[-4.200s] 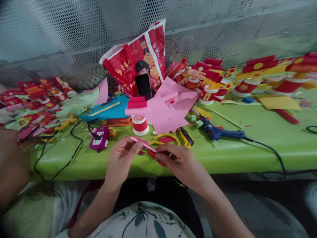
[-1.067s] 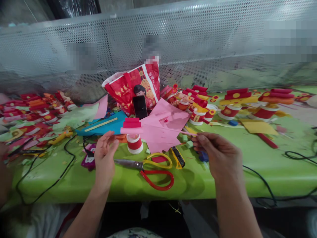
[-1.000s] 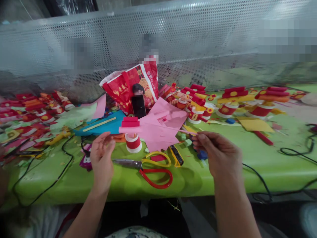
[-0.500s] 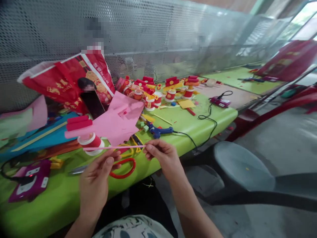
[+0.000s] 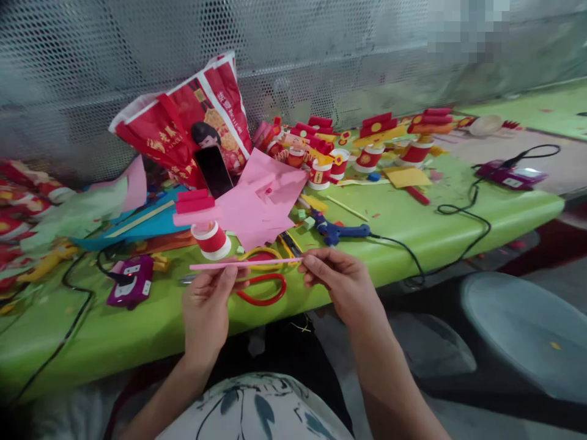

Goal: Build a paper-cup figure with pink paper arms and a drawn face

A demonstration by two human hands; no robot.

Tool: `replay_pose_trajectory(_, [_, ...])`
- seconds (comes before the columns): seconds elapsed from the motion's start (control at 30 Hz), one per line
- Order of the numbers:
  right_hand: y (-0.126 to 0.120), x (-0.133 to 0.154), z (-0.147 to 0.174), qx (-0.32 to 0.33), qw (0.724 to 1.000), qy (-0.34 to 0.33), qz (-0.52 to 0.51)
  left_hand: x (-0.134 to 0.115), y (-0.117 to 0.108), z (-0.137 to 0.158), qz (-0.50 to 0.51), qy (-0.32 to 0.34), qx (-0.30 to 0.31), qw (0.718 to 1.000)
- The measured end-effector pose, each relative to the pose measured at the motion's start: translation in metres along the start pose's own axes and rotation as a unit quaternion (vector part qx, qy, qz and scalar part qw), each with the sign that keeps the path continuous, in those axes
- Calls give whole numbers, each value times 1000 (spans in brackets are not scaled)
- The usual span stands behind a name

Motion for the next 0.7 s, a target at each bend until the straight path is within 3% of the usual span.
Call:
replay_pose_trajectory(0.43, [-5, -10, 0, -3, 998, 58, 31, -15, -6, 0, 20, 34, 25, 999])
replay_pose_trajectory(0.7, [0, -3, 2, 18, 999, 21, 37, -20, -8, -2, 32, 46, 22, 998])
Point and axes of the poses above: each hand's wrist, its own z-axis away from the middle knuckle, its own y-axis out of the palm, x = y × z, the point moved 10 cm from there along -z, towards the middle knuckle, and after that the axes turned 9 degrees about -y, right-handed, at the moved point
